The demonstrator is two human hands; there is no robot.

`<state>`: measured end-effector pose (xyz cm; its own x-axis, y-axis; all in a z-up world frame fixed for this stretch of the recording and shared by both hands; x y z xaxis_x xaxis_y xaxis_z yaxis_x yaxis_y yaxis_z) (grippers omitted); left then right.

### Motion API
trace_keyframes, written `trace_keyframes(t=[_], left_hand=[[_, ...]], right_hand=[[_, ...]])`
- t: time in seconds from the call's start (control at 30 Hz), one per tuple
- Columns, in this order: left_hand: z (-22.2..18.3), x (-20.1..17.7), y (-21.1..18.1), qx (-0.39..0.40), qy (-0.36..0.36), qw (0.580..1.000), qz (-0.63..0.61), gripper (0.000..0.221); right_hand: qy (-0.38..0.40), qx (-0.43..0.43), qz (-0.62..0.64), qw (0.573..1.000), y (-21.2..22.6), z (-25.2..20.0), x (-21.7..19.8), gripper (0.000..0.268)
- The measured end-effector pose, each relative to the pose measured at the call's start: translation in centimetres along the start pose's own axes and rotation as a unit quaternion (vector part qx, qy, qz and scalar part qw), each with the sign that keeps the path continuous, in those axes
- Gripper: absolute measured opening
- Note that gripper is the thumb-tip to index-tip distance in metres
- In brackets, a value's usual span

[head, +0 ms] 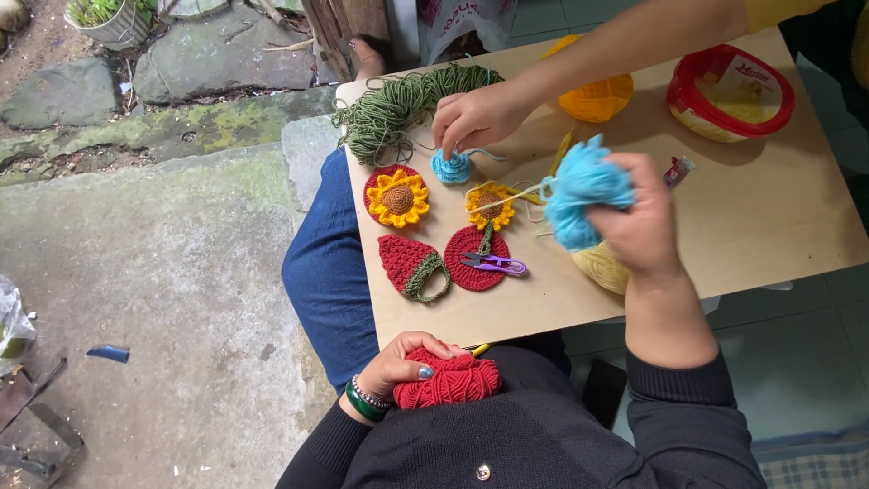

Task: A person is crocheting a small red decorative piece using a crochet hook and yarn.

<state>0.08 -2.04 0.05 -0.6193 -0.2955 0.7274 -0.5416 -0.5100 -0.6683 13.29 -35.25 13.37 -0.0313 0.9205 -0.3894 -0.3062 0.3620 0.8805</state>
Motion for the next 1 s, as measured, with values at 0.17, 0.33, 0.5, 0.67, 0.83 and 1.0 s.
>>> trace_keyframes(t=[0.17, 0.33, 0.5, 0.67, 0.83, 1.0], left_hand=[[-0.1, -0.1, -0.2, -0.017, -0.015, 0.999, -0.027, 0.029], [-0.3, -0.4, 0.3, -0.021, -0.013, 0.999, -0.025, 0.03], [0.3, 0.0, 0.6, -0.011, -0.016, 0.999, -0.038, 0.029], [0.5, 0.1, 0.8, -0.02, -0.017, 0.999, -0.019, 0.029], [1.0, 0.2, 0.8, -0.023, -0.024, 0.999, -0.021, 0.028], [1.0, 0.4, 0.5, -0.021, -0.02, 1.0, -0.004, 0.028]], right_hand=[[-0.095, -0.184, 0.101, 0.973, 0.1, -1.0, -7.2, 0.035], [-0.009, -0.078, 0.241, 0.967, 1.6, -2.6, -15.0, 0.035], [-0.054, -0.039, -0.359, 0.931, -2.9, -7.2, -19.8, 0.058], [0.086, 0.266, -0.41, 0.869, -10.0, -4.7, -14.8, 0.063], [0.094, 0.258, -0.334, 0.902, -0.3, -3.5, -9.4, 0.074], [0.221, 0.19, -0.472, 0.832, -6.6, -8.4, -1.9, 0.118]])
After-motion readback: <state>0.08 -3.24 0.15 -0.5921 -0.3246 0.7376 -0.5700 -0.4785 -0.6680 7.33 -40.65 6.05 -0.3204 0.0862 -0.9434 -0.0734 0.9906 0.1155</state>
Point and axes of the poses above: each hand's wrist, its own z-axis towards the middle knuckle, its own x-axis out of the palm, y = z × x, the point moved 3 cm from there along z, towards the middle knuckle, and after that the axes turned 12 degrees about y, right-handed, at the moved point
